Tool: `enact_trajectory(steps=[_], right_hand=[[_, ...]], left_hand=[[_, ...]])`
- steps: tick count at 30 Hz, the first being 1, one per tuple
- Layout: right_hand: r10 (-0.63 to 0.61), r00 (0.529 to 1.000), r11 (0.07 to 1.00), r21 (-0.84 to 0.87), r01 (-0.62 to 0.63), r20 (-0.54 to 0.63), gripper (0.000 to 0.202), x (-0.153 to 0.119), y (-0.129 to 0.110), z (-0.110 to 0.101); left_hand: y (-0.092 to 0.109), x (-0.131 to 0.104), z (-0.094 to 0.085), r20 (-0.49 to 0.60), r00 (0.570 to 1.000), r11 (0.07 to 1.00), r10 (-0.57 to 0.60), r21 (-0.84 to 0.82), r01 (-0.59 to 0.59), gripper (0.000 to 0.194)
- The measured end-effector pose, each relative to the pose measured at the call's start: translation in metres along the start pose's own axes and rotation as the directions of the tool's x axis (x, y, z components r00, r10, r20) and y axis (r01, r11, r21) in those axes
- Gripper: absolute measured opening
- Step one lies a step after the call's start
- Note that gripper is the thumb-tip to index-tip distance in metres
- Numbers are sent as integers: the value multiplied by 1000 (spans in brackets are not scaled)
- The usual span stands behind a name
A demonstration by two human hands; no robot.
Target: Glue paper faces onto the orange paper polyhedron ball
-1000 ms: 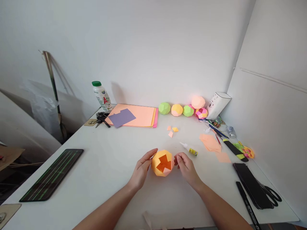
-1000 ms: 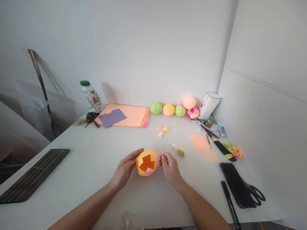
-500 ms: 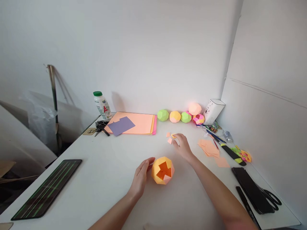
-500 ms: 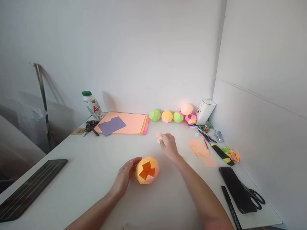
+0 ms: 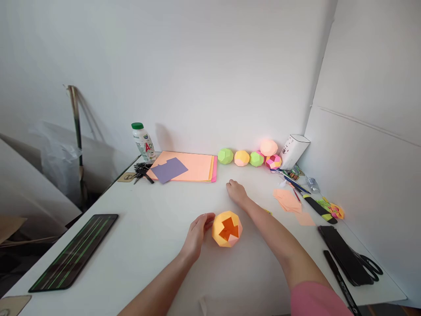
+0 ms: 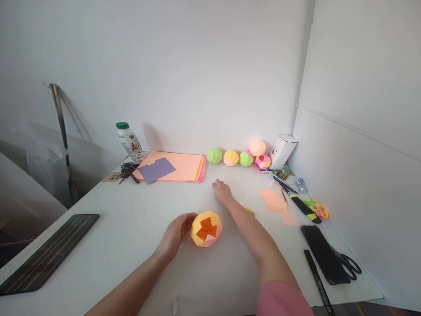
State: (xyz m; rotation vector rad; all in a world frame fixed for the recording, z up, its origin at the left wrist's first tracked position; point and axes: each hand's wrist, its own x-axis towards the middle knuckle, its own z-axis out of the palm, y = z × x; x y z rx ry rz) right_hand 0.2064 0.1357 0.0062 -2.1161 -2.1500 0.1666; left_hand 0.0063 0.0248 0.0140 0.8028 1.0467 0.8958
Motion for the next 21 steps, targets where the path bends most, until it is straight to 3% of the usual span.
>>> enact_trajectory(steps=[4,8,12,17,21], right_hand=[[-32,997,998,47,35,-66,27,-19,9,-20],[-113,977,984,115,135,-180,20,-72,18,-31],[-209,946,953,165,254,-250,23,-121,25,-23],[-267,895,911,211,355,-357,25,-134,33,-14],[-269,884,885,265,384,-382,31,-137,40,-15]], left_hand=[[1,0,0,-7,1000,1000,10,4,-10,34],[1,-3,-1,-16,1000,1000,11,26,-11,39],[3,-12,1,-19,1000,997,5,74,-3,42],[7,-18,2,5,1000,975,27,222,-28,46],[4,-14,-2,-3,999,970,39,239,-37,51]])
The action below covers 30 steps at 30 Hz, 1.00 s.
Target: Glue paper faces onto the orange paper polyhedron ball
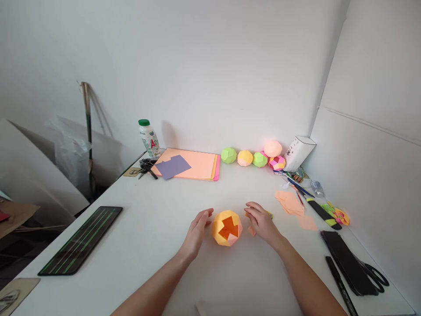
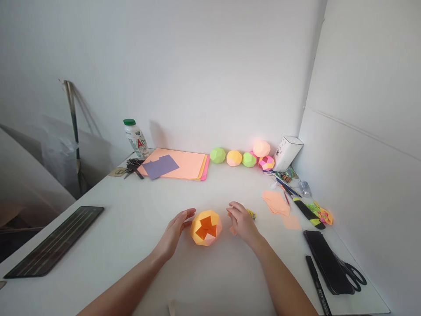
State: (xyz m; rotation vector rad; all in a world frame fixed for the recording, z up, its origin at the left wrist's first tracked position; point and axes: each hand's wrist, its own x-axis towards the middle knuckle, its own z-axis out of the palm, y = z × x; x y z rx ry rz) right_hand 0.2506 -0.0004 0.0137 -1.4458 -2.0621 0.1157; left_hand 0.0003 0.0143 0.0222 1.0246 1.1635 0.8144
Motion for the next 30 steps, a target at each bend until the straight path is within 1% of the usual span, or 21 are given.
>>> enact_trajectory(steps=[5,9,10,12,14,16,18,19,20,21,22,23,24,25,26,27,28,30], right_hand=[[4,1000,999,40,-5,21,29,-6,-1,-8],[7,1000,997,74,-7,0,29,-6,-3,-14],[5,1000,996,84,-4,-13,30,-6,-3,-14],[-5,999,994,109,10,-44,33,-6,-7,-16],[-19,997,989,141,30,-74,33,-6,-14,-17],[-33,996,982,181,49,-88,32,-7,-27,-19],[-26,998,965,258,42,-63,32,-9,-42,-21],[8,1000,943,332,-3,-12,31,-11,-50,-22],[43,997,917,393,-62,57,30,-12,-58,-23],[80,985,890,434,-140,152,27,-14,-64,-24],[123,959,860,455,-230,254,24,-15,-69,-24],[154,927,839,451,-305,341,25,-16,-73,-24],[182,891,825,430,-368,415,29,-17,-76,-22],[207,859,817,400,-414,468,33,-18,-77,-21],[228,837,816,372,-443,498,37,-18,-78,-19],[249,819,813,349,-466,516,37,-19,-79,-17],[262,805,806,339,-486,532,33,-19,-79,-15],[277,786,770,362,-525,552,18,-19,-80,-12]], left_hand=[[-5,7,-2,-34,999,1000,4,-3,-4,51],[1,5,-4,1,1000,1000,14,12,-14,43],[5,3,-5,21,1000,1000,19,24,-19,40],[10,-1,-5,70,997,993,19,113,-27,42],[13,-4,-5,135,991,985,10,170,-34,48],[12,-5,-4,213,977,978,16,199,-59,54],[9,-5,-5,285,957,969,63,210,-126,58],[7,-4,-5,309,943,957,123,215,-196,58],[6,-5,-6,328,921,930,210,225,-292,57],[6,-5,-7,343,884,881,319,238,-410,54],[6,-6,-9,356,827,806,435,255,-534,49],[7,-8,-10,371,755,712,541,276,-646,43],[9,-11,-12,391,677,608,623,302,-734,36],[11,-14,-13,420,613,517,670,329,-790,30],[13,-17,-14,462,559,432,688,359,-828,27],[15,-20,-14,522,526,346,671,408,-845,29],[15,-23,-14,569,497,252,655,455,-854,31],[15,-26,-12,634,456,95,624,518,-850,32]])
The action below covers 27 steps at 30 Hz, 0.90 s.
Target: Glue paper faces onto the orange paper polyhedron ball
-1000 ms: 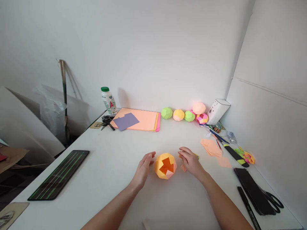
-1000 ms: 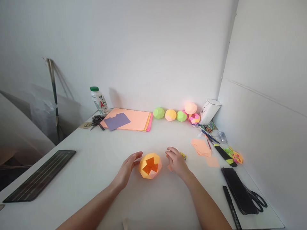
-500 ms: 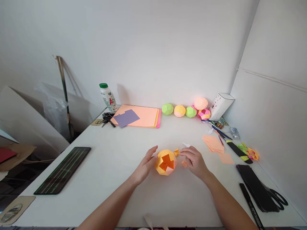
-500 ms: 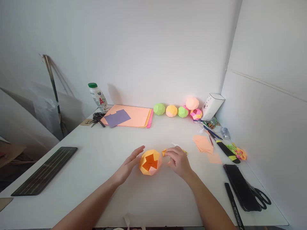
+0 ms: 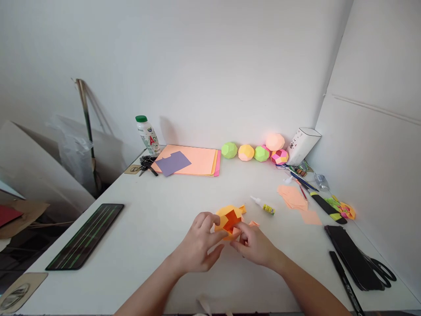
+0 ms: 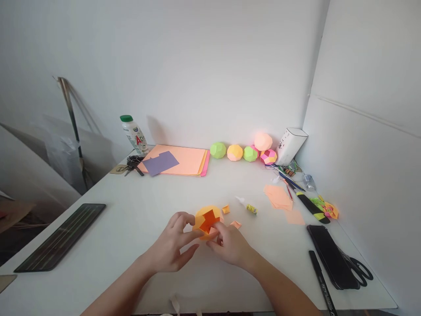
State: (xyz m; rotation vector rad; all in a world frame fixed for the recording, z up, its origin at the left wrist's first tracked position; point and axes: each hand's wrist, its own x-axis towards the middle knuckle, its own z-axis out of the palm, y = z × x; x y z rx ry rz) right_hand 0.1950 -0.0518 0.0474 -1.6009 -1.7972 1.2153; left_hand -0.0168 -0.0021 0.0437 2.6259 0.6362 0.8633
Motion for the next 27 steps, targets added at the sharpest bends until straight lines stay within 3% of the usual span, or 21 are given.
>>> enact_trajectory(steps=[5,16,22,27], right_hand=[[22,1000,988,152,-24,17,14,1,-3,3],[17,998,985,173,-28,62,12,-7,-13,-1],[33,997,987,154,-43,66,10,-8,-17,-2],[15,999,985,169,-23,48,11,-6,-15,-2]], left_hand=[[2,0,12,-24,1000,982,15,187,-10,26],[8,1,14,-141,989,993,-38,103,53,13],[6,-1,20,-126,992,997,-1,71,10,1],[8,-4,23,-110,993,998,-48,-38,44,7]])
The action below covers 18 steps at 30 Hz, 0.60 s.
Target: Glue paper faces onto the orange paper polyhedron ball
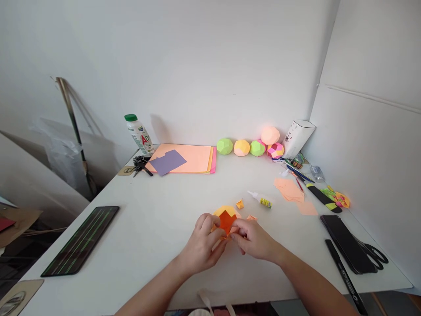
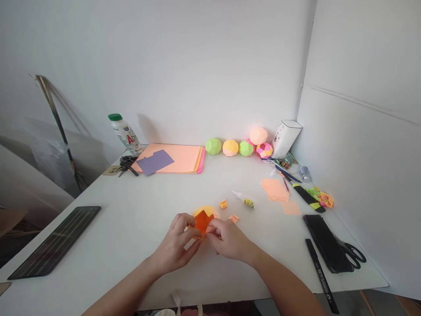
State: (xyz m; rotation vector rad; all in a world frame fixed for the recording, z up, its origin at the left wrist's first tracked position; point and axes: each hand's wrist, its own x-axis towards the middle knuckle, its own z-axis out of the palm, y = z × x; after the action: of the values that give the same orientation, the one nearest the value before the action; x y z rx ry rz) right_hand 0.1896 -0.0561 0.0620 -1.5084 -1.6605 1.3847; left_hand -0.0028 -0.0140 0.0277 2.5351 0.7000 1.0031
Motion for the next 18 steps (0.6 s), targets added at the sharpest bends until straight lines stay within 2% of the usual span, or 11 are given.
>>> enact_trajectory(steps=[3,5,7,9,11,15,18], right_hand=[[-33,999,999,43,34,-28,10,1,0,-1],[-49,995,995,82,56,-85,18,1,0,-3],[-71,976,989,112,96,-207,28,2,2,-8],[-102,934,986,88,140,-342,29,5,7,-14],[-124,916,991,-6,131,-381,26,9,15,-21],[-158,941,946,-320,57,-298,26,18,27,-34],[-218,885,896,-444,13,-412,23,23,32,-48]], left_hand=[[3,2,-3,-2,998,992,-68,-108,67,11],[4,3,-6,-6,990,970,-140,-202,136,12],[2,5,-8,-16,967,917,-255,-320,237,15],[-1,6,-11,-9,920,823,-391,-451,346,19],[-4,8,-13,8,862,708,-507,-567,421,23],[-4,12,-15,97,751,474,-654,-720,506,30],[-2,13,-15,163,724,394,-670,-749,533,32]])
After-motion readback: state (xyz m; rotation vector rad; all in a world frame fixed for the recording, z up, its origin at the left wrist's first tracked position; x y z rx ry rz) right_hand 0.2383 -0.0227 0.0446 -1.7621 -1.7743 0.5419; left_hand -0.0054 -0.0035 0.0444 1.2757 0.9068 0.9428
